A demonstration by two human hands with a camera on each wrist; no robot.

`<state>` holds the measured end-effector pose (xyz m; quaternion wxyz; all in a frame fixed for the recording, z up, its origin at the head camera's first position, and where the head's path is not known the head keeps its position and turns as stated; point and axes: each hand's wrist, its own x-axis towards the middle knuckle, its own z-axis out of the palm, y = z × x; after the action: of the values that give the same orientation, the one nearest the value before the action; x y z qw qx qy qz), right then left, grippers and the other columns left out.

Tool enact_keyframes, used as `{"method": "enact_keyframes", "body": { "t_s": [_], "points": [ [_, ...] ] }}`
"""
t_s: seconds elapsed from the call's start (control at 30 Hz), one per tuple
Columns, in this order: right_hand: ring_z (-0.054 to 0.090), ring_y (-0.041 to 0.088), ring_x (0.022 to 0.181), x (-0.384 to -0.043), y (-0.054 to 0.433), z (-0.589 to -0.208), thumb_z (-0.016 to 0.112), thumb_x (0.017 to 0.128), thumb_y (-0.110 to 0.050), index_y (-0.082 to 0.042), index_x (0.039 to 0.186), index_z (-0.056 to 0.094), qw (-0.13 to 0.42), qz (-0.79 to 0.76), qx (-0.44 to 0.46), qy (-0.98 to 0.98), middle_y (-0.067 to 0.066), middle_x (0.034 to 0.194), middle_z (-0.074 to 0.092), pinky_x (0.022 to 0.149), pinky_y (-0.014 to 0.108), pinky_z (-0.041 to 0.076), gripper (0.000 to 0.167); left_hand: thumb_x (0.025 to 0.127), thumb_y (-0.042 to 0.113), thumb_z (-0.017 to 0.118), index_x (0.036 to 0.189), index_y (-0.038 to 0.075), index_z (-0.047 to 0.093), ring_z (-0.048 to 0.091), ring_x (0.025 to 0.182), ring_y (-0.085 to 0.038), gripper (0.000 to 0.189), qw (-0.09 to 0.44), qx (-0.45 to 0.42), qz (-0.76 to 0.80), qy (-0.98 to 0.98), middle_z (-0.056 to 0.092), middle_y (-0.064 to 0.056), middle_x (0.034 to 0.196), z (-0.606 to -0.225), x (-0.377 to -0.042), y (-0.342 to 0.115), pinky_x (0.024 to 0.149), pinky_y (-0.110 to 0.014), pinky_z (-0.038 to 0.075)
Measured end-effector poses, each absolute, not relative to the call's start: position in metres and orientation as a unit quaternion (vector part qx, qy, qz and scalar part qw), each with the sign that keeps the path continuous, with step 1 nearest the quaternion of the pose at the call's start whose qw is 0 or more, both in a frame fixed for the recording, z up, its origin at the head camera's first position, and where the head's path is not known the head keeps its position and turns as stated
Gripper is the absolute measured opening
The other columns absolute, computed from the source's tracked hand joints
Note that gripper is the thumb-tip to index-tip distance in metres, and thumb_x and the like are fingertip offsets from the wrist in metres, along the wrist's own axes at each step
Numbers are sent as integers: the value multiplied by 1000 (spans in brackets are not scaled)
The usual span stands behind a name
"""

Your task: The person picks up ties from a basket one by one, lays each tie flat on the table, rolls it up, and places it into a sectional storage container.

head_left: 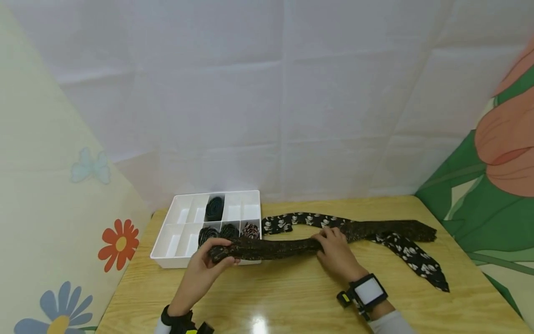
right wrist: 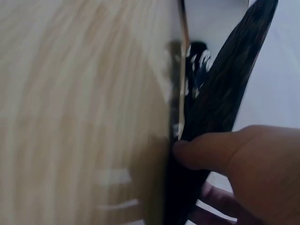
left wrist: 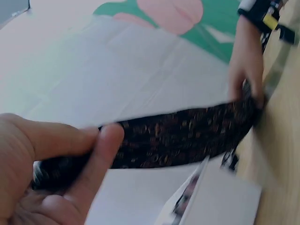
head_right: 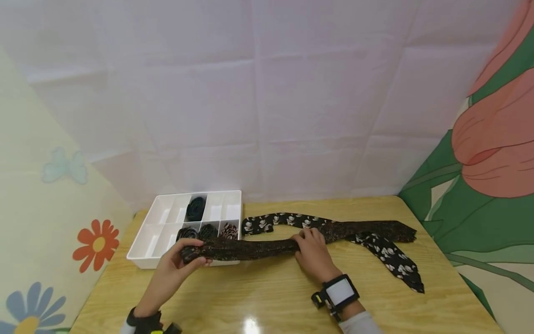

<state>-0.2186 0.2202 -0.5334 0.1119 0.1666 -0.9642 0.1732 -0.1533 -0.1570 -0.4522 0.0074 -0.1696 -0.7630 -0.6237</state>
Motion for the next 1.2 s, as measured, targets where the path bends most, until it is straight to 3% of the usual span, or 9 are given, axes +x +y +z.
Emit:
{"method": "enact_keyframes", "body": {
  "t_s": [0.1,0.23,0.33,0.57,0.83,0.97,1.07,1.13,1.2],
  "points": [
    [53,37,115,-217,229,-534,81,85,5,-11,110,73,122,166,155,-966,13,117,61,102,62,47,31,101,6,70,126,-2,63,80,87,-17,27,50,-157,-631,-758,75,-22,103,-450,-151,-171,71,-30,64],
    [59,40,116,-216,245,-535,81,82,9,-12,107,71,124,159,142,-969,14,117,65,102,63,49,34,102,10,70,110,-3,71,74,61,-18,15,133,-76,-600,-785,76,-8,75,-448,-151,-189,61,-35,63],
    [63,41,112,-215,256,-533,81,82,9,-11,110,73,121,153,126,-973,16,117,70,98,62,51,34,103,16,71,104,-2,72,68,48,-18,19,145,-2,-583,-799,72,-3,62,-448,-154,-205,51,-33,58],
    [67,39,105,-211,281,-527,86,84,-4,-11,109,78,120,161,90,-975,15,111,75,90,60,55,27,106,12,64,125,-5,62,73,73,-18,26,30,-12,-611,-791,80,-2,92,-454,-155,-245,71,-32,62],
    [64,42,113,-206,307,-523,84,84,2,-16,101,78,108,137,116,-978,13,111,75,104,71,42,25,106,12,65,124,-4,68,69,84,-7,24,116,43,-588,-799,68,13,100,-454,-153,-266,70,-25,59],
    [69,28,84,-201,312,-508,78,93,-7,-12,109,77,102,155,113,-976,9,98,77,77,51,55,17,107,24,66,126,0,65,70,85,-7,30,111,97,-605,-782,70,17,97,-449,-153,-269,75,-23,59],
    [55,14,54,-196,312,-490,75,98,-20,-10,116,76,83,171,104,-976,1,70,68,52,33,42,21,106,31,66,124,3,60,69,76,-10,33,106,140,-637,-751,70,13,90,-444,-154,-269,71,-23,58],
    [42,10,45,-192,311,-475,75,98,-27,-11,115,76,73,178,102,-976,-4,59,58,48,28,31,24,107,30,65,125,5,55,66,73,-10,32,110,160,-661,-725,67,11,91,-442,-154,-270,67,-23,57],
    [43,6,46,-186,311,-460,78,96,-35,-15,111,77,69,180,107,-975,-9,62,61,49,26,33,25,108,27,62,124,5,52,61,68,-11,29,116,174,-675,-708,64,10,91,-441,-153,-273,62,-24,53]
  ]
}}
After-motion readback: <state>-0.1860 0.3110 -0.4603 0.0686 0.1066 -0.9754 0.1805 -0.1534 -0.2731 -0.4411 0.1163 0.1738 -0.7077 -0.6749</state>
